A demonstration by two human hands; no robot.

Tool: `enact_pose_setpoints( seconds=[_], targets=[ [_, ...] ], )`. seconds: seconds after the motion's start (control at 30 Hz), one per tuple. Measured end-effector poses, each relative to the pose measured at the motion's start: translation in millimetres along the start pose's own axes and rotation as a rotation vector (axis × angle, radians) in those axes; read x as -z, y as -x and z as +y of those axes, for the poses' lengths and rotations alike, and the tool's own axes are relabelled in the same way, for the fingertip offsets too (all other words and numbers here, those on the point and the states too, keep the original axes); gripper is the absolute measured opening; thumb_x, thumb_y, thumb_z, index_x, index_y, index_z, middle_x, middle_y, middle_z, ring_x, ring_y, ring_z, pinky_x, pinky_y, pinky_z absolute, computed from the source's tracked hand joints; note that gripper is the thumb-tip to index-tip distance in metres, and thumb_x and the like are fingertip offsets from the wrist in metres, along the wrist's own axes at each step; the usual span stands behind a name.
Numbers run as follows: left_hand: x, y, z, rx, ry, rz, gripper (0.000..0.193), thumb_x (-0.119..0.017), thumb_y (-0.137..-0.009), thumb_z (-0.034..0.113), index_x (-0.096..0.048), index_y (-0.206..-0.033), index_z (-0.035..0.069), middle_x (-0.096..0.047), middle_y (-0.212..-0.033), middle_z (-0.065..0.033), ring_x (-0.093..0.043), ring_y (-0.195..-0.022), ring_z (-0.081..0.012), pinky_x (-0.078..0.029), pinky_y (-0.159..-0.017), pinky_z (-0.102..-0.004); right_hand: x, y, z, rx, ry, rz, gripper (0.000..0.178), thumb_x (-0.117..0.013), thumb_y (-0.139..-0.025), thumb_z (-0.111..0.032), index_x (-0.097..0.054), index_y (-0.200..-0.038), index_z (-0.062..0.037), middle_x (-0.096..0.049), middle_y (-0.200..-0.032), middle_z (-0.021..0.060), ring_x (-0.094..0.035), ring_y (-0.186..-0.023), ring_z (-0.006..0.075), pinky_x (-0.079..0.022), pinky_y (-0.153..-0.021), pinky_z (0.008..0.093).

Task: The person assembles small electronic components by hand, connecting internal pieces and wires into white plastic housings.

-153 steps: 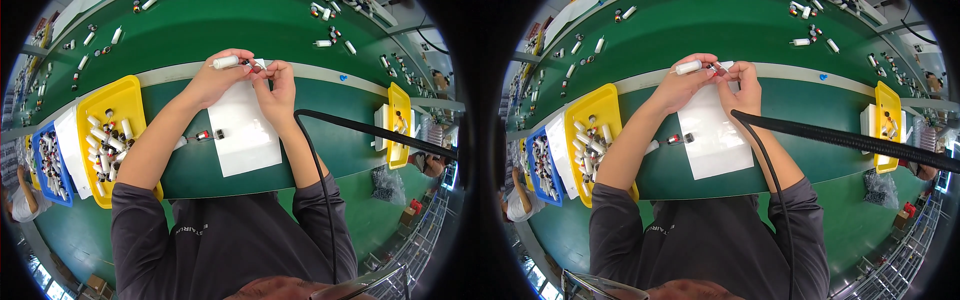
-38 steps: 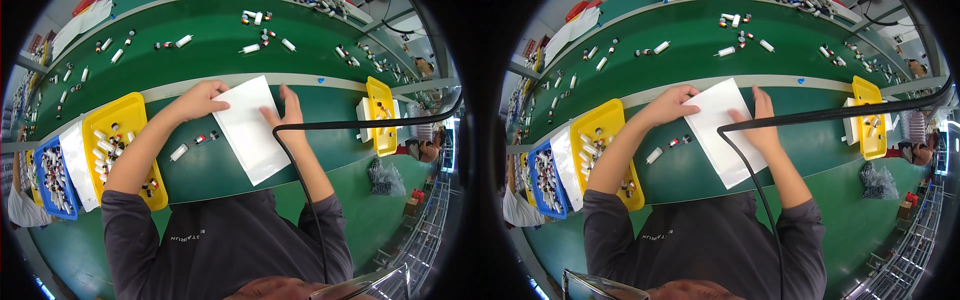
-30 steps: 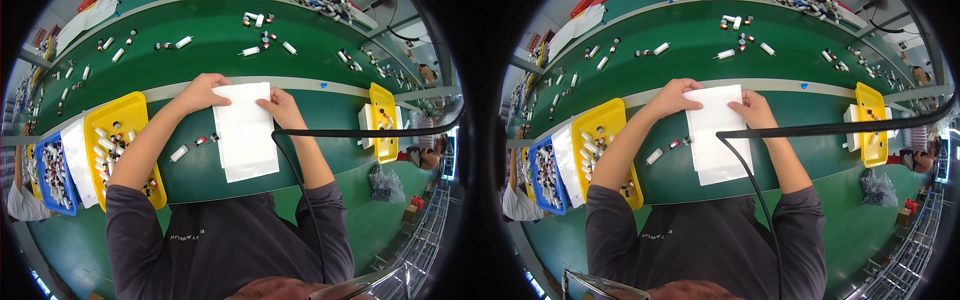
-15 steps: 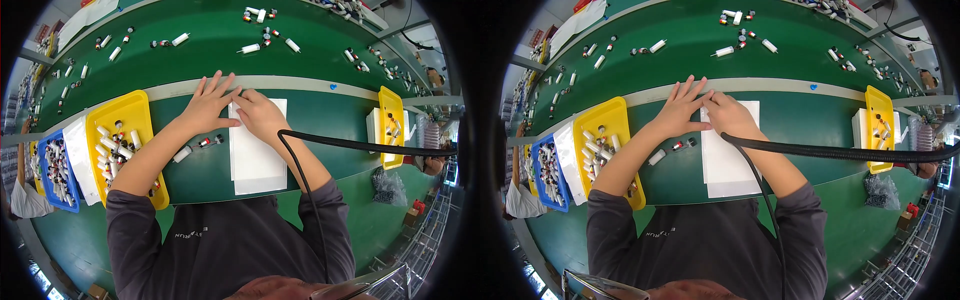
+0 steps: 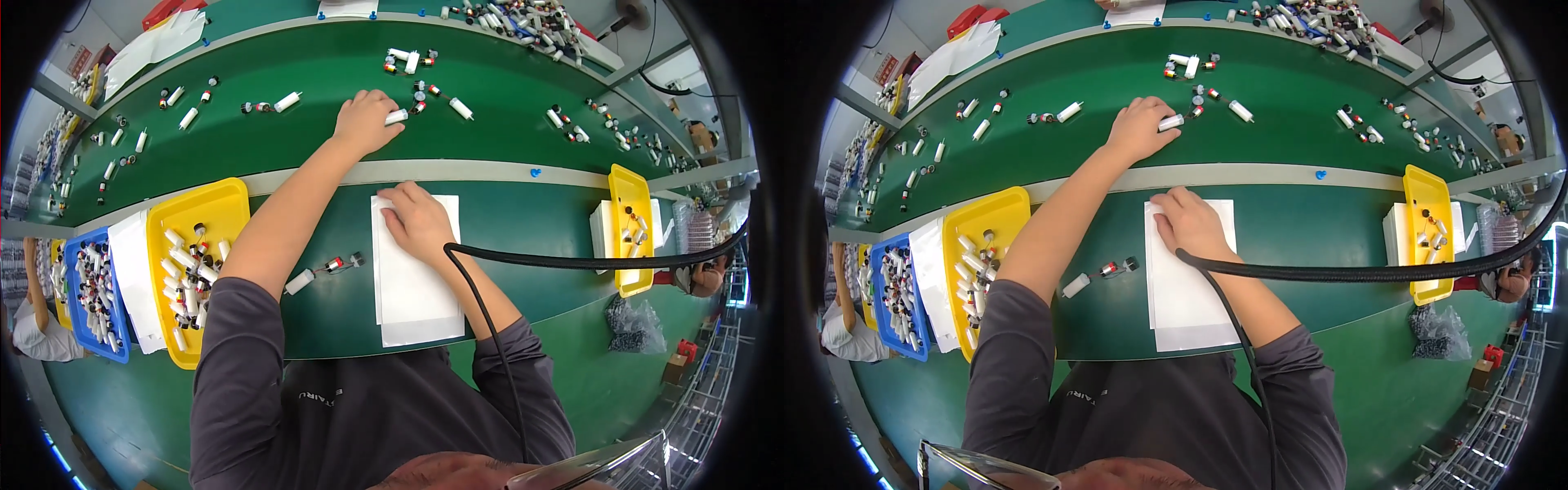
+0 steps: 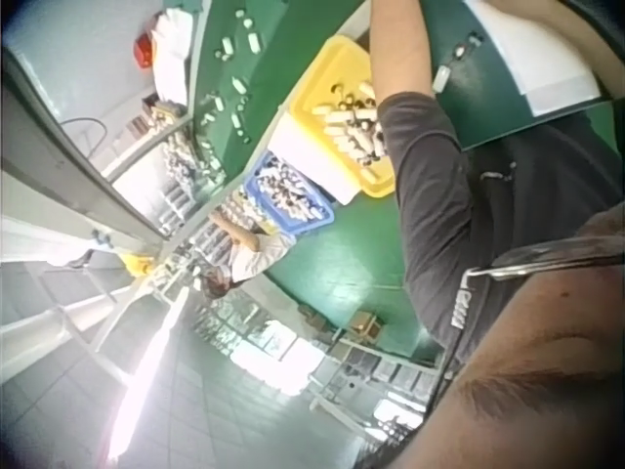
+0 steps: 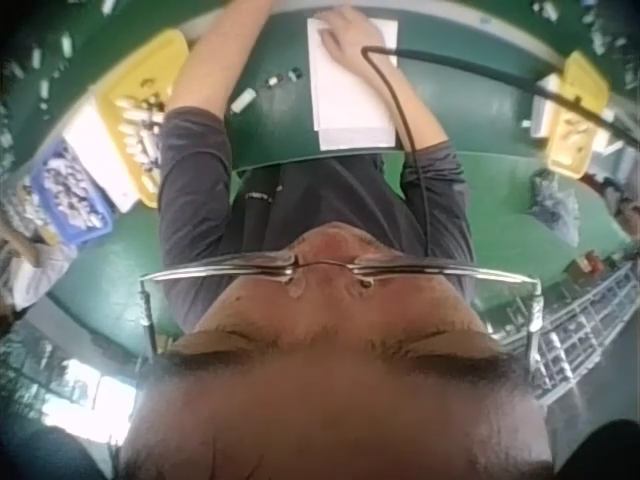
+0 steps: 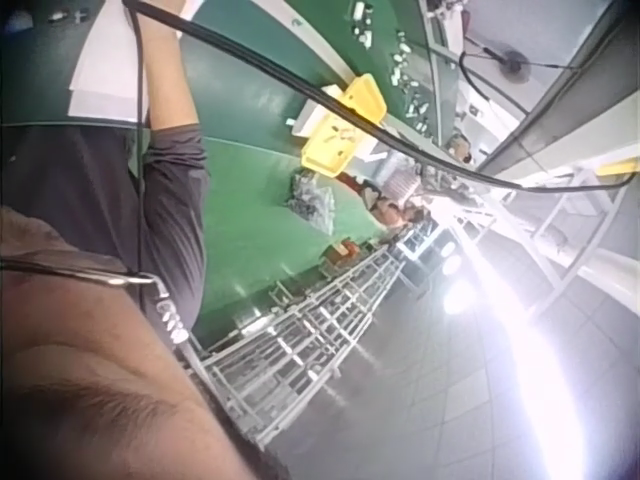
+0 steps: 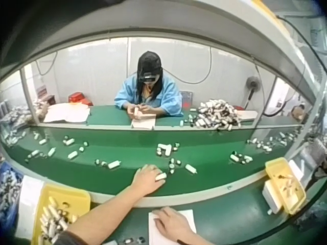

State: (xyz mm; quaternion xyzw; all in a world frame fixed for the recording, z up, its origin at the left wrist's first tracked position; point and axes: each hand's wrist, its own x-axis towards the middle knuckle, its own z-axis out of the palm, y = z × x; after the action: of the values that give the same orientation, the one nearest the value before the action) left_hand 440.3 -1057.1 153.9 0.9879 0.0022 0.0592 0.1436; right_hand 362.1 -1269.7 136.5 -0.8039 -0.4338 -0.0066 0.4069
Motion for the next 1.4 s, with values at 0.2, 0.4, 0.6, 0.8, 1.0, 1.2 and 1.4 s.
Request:
enact_pose_setpoints(
  seconds=[0.2,0.4,0.6,0.8,1.0,1.2,1.4],
  targets=[
    [31,18,13,0.068,0.862,0.257,0.023,-0.079,-0.086,0.021,-0.073,-0.100,0.004,-0.074,-0.088,-0.0031,-0.069,-0.085,-0.0145,-0.056,-0.073,-0.0321,0,6,9,0.073,0.056,0.063,0.017,-0.072,-0.085,-0.005,-0.072,-0.102,-0.0044,-0.059,-0.095,0.0099,-0.063,-0.085,0.0281,-0.053,-0.073,0.0398],
    [36,70,27,0.512,1.784,-0.042,0.054,-0.037,-0.108,0.054,-0.054,-0.119,0.004,-0.068,-0.119,-0.0190,-0.066,-0.117,-0.0300,-0.051,-0.099,-0.0386,7,2,11,-0.004,0.047,0.014,0.014,-0.067,-0.085,-0.008,-0.062,-0.098,-0.0056,-0.060,-0.096,0.0106,-0.063,-0.087,0.0321,-0.052,-0.073,0.0431],
    [17,95,30,0.771,1.806,-0.177,0.041,-0.035,-0.108,0.054,-0.041,-0.102,0.014,-0.064,-0.087,-0.0103,-0.070,-0.094,-0.0305,-0.055,-0.093,-0.0430,11,8,14,0.014,-0.020,0.041,0.015,-0.071,-0.085,-0.008,-0.068,-0.099,-0.0044,-0.062,-0.096,0.0097,-0.064,-0.080,0.0302,-0.052,-0.069,0.0393],
    [23,95,39,0.756,1.744,-0.180,0.043,-0.040,-0.106,0.055,-0.048,-0.108,0.012,-0.057,-0.078,-0.0064,-0.062,-0.072,-0.0241,-0.046,-0.072,-0.0361,12,7,17,-0.019,-0.040,0.039,0.016,-0.072,-0.084,-0.008,-0.070,-0.100,-0.0041,-0.062,-0.096,0.0096,-0.064,-0.080,0.0295,-0.052,-0.068,0.0390],
    [16,100,47,0.743,1.642,-0.274,0.044,-0.037,-0.107,0.056,-0.043,-0.103,0.012,-0.051,-0.077,-0.0033,-0.056,-0.069,-0.0177,-0.051,-0.099,-0.0467,16,7,18,-0.004,0.099,0.008,0.020,-0.071,-0.085,-0.010,-0.070,-0.103,-0.0030,-0.062,-0.095,0.0098,-0.064,-0.082,0.0301,-0.053,-0.071,0.0408],
    [13,101,57,0.679,1.607,-0.157,0.043,-0.042,-0.107,0.052,-0.040,-0.113,0.010,-0.048,-0.083,-0.0035,-0.052,-0.075,-0.0158,-0.051,-0.087,-0.0375,20,12,22,0.007,0.055,0.038,0.024,-0.070,-0.081,-0.006,-0.074,-0.105,-0.0029,-0.059,-0.089,0.0096,-0.065,-0.079,0.0275,-0.053,-0.066,0.0394],
    [16,101,65,0.595,1.552,-0.214,0.042,-0.043,-0.107,0.050,-0.037,-0.123,0.011,-0.047,-0.090,-0.0046,-0.050,-0.082,-0.0156,-0.049,-0.086,-0.0364,29,6,19,0.151,0.174,0.014,0.014,-0.069,-0.080,-0.005,-0.072,-0.094,-0.0027,-0.060,-0.091,0.0098,-0.065,-0.077,0.0261,-0.054,-0.064,0.0363]
  ],
)
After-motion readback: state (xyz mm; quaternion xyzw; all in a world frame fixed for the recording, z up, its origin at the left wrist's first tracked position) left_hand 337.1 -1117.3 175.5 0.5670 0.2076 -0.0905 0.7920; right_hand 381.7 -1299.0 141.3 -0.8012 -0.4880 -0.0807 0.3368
